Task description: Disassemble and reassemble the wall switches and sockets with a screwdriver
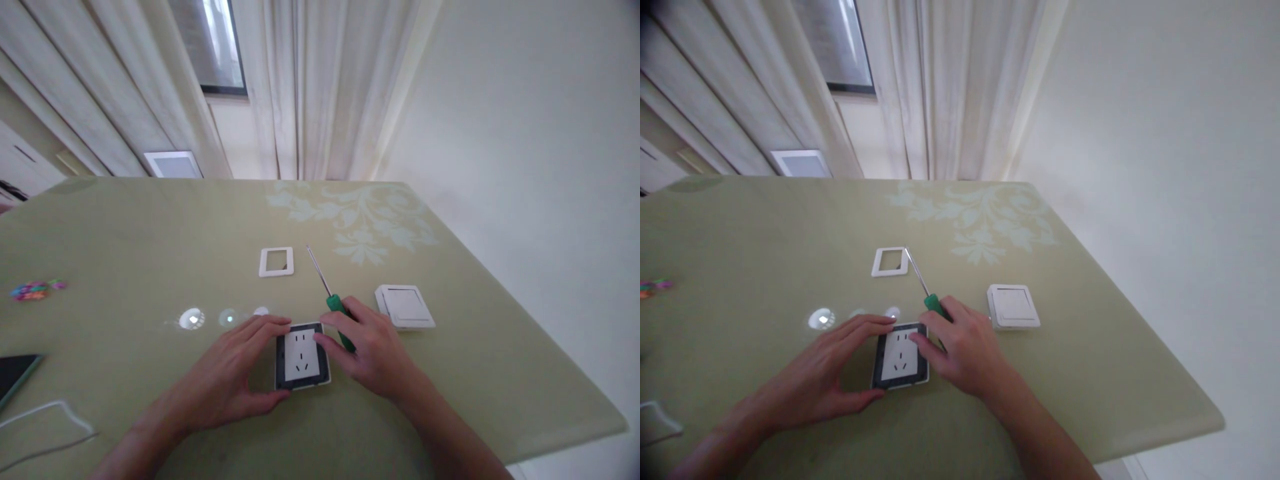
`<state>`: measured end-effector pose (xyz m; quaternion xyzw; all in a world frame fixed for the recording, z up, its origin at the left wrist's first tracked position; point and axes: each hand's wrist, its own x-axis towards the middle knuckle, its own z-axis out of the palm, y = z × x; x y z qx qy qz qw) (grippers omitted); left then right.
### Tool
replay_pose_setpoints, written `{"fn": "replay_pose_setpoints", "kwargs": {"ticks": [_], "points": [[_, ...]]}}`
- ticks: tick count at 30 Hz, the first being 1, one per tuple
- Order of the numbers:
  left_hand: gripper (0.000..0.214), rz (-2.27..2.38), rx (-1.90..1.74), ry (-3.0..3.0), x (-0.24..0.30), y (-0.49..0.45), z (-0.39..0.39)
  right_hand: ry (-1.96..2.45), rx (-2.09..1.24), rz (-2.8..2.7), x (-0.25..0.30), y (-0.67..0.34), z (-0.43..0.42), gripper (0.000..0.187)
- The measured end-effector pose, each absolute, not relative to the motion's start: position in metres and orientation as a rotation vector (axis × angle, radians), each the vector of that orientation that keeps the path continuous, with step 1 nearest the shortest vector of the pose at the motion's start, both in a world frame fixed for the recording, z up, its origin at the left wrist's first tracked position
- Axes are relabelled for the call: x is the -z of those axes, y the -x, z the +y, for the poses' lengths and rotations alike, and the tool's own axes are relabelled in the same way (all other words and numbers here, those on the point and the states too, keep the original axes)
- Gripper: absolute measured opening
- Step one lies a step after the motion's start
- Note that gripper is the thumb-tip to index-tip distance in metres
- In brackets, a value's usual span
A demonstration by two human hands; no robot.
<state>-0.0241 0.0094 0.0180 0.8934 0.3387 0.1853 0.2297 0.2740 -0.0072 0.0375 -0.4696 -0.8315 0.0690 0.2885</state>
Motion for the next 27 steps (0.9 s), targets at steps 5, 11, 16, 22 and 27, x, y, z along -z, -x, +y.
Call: {"fn": "replay_pose_setpoints", "kwargs": {"ticks": [5,11,16,22,27], "points": [[0.045,1.246,-0.575,-2.371,-0.011,0.017,0.066,1.251,-0.177,-2.013,-0.035,-0.272,-0.004,0.017],[0.043,1.510,-0.631,-2.441,0.015,0.005,0.157,1.206,-0.142,-2.013,-0.030,-0.269,-0.001,0.019],[0.035,1.464,-0.471,-2.522,0.010,0.004,0.174,1.213,-0.123,-1.999,-0.025,-0.266,0.002,0.018],[0.024,1.522,-0.215,-2.545,-0.003,-0.007,0.177,1.216,-0.138,-1.999,-0.025,-0.263,0.001,0.017],[0.025,1.620,-0.107,-2.531,-0.007,-0.020,0.177,1.216,-0.148,-2.011,-0.025,-0.264,0.000,0.017]]}}
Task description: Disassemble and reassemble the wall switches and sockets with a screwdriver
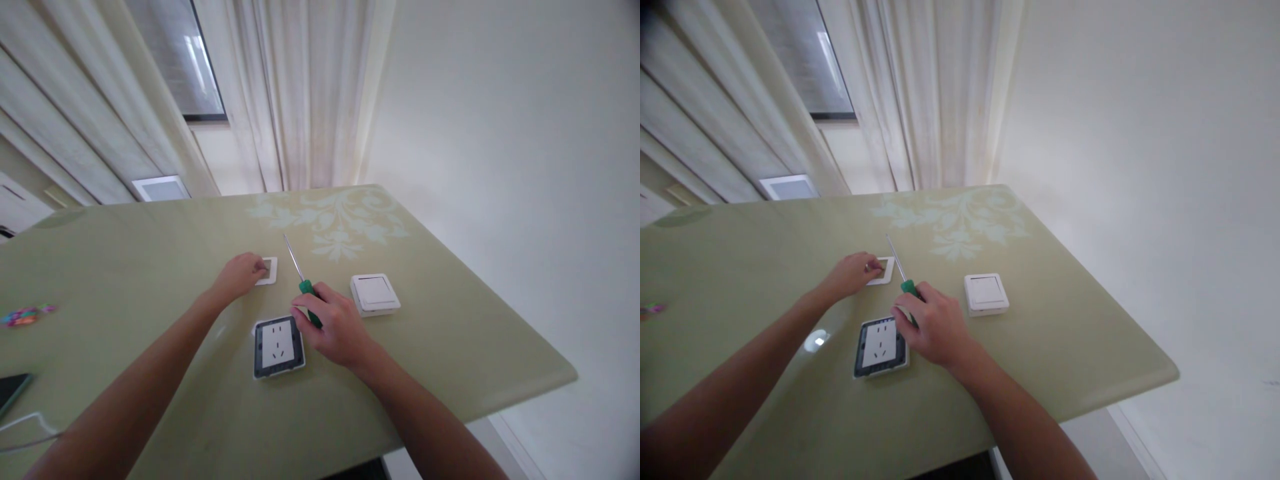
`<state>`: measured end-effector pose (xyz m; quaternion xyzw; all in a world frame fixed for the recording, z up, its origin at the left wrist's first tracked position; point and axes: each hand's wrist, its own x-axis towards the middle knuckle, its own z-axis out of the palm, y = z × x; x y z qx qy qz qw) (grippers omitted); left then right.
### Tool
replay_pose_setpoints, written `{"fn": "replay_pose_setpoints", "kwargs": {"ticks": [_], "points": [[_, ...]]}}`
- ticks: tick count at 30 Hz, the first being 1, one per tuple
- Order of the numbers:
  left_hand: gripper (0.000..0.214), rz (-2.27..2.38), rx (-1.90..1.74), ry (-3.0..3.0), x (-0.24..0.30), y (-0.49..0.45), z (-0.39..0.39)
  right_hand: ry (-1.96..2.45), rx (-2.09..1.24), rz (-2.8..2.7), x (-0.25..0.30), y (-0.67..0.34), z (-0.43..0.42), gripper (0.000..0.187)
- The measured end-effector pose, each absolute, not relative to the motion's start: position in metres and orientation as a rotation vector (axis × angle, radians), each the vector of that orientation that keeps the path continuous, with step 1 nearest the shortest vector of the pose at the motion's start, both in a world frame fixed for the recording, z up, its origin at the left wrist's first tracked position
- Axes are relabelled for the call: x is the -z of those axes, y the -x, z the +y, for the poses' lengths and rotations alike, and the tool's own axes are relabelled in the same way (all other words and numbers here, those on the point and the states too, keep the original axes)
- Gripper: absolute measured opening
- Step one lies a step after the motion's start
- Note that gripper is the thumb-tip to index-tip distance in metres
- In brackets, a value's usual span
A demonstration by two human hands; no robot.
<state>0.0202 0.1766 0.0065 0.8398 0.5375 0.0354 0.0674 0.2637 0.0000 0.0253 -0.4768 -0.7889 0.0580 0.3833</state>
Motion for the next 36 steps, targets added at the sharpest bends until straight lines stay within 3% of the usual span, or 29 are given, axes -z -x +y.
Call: {"fn": "replay_pose_setpoints", "kwargs": {"ticks": [9,15,25,36], "points": [[0.020,1.756,-0.207,-2.559,-0.019,-0.021,0.151,1.220,-0.153,-2.005,-0.029,-0.265,-0.002,0.019],[0.031,1.773,-0.305,-2.550,-0.017,-0.005,0.134,1.227,-0.183,-1.958,-0.029,-0.267,-0.002,0.018],[0.030,1.744,-0.330,-2.505,-0.018,-0.008,0.170,1.260,-0.237,-1.954,-0.022,-0.268,0.003,0.016],[0.016,1.819,-0.278,-2.454,-0.007,-0.007,0.187,1.283,-0.256,-1.932,-0.022,-0.269,0.005,0.017]]}}
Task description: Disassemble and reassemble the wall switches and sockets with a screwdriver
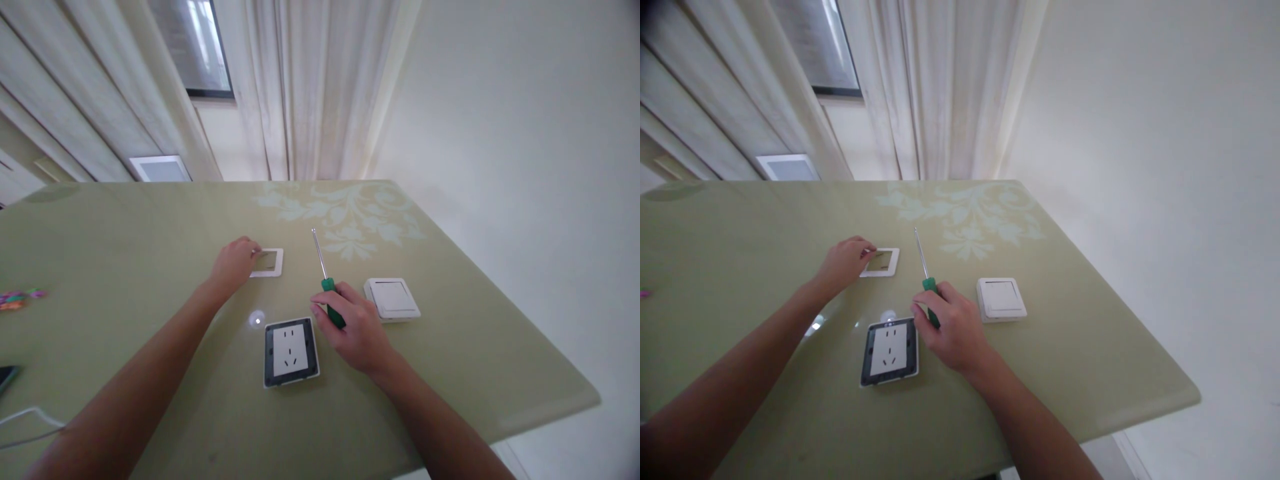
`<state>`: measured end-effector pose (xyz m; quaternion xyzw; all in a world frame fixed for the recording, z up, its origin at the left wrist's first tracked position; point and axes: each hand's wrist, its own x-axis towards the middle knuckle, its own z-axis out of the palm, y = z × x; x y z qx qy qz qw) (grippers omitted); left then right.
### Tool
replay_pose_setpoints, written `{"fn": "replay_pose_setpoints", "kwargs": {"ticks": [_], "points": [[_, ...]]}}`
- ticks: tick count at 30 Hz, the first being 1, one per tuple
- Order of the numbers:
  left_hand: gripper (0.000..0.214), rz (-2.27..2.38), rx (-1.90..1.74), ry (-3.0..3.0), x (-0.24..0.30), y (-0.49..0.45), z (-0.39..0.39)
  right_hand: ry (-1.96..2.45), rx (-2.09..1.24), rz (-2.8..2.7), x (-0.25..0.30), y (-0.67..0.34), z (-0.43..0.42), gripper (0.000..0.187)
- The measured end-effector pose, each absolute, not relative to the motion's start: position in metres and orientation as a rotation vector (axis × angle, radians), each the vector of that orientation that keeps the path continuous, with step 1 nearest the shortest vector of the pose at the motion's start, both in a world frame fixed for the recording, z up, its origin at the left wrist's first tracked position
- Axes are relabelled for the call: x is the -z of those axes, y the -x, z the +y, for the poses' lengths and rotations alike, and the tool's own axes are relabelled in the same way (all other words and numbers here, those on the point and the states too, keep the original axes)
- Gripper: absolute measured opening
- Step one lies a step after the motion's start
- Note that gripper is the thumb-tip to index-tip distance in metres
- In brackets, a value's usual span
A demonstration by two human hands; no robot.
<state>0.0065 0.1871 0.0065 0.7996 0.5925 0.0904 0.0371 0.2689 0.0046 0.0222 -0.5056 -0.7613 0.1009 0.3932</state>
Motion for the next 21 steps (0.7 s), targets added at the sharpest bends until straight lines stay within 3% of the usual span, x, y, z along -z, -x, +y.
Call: {"fn": "replay_pose_setpoints", "kwargs": {"ticks": [12,21], "points": [[0.023,1.697,-0.606,-2.378,-0.009,-0.019,0.167,1.260,-0.201,-1.950,-0.023,-0.268,0.003,0.017],[0.026,1.233,-0.942,-2.145,-0.019,-0.004,0.052,1.277,-0.237,-1.922,-0.031,-0.268,-0.002,0.018]]}}
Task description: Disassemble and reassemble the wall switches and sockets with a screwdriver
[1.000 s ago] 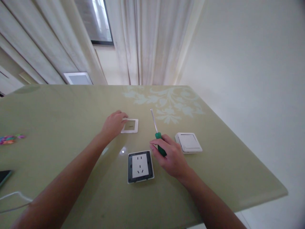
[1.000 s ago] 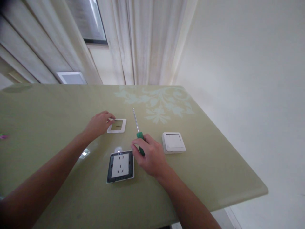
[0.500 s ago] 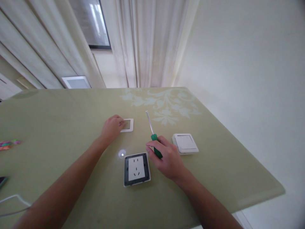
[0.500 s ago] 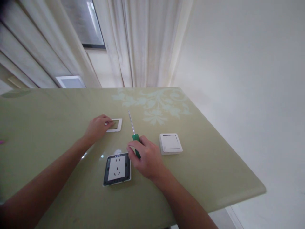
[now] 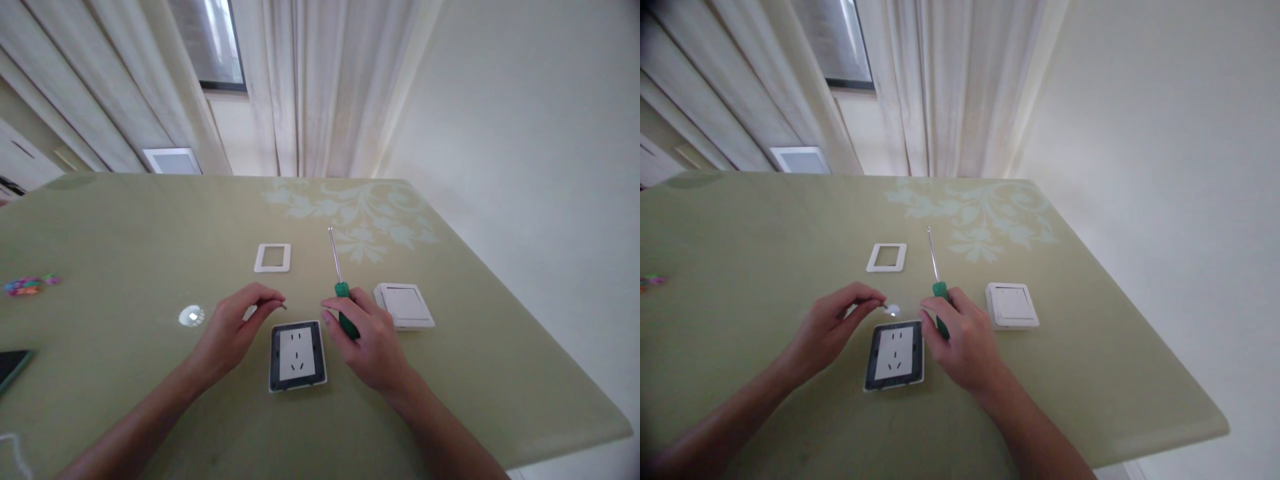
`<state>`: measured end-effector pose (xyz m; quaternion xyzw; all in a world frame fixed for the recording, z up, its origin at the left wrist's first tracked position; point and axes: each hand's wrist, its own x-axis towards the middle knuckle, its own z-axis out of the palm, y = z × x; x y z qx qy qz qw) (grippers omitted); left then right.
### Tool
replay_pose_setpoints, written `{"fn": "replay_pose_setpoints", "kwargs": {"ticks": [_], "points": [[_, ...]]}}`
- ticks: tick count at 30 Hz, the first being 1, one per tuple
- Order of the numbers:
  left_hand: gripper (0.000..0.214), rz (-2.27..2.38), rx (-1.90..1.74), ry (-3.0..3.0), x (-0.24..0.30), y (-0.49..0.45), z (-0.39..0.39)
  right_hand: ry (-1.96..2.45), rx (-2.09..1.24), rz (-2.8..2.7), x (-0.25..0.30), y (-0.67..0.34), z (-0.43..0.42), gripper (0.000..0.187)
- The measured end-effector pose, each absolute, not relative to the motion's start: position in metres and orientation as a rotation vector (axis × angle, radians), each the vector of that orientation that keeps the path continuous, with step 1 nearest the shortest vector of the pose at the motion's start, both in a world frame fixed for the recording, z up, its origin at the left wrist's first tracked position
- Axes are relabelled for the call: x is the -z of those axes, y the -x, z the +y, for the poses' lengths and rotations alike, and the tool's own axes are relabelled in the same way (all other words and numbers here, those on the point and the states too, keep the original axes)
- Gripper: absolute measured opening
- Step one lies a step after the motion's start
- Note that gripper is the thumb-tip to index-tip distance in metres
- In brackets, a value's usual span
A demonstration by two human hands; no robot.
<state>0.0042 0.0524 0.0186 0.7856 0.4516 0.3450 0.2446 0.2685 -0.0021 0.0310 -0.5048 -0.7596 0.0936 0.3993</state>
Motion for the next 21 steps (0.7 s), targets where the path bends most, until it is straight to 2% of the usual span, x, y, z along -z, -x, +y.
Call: {"fn": "replay_pose_setpoints", "kwargs": {"ticks": [3,8,21], "points": [[0.018,1.012,-1.006,-1.966,-0.018,0.004,0.032,1.253,-0.257,-1.907,-0.031,-0.267,-0.003,0.017],[0.012,0.807,-0.876,-1.843,-0.017,0.011,0.032,1.253,-0.255,-1.922,-0.027,-0.266,-0.002,0.017],[0.021,0.643,-0.688,-1.997,-0.017,0.022,0.036,1.281,-0.273,-1.938,-0.022,-0.270,0.004,0.018]]}}
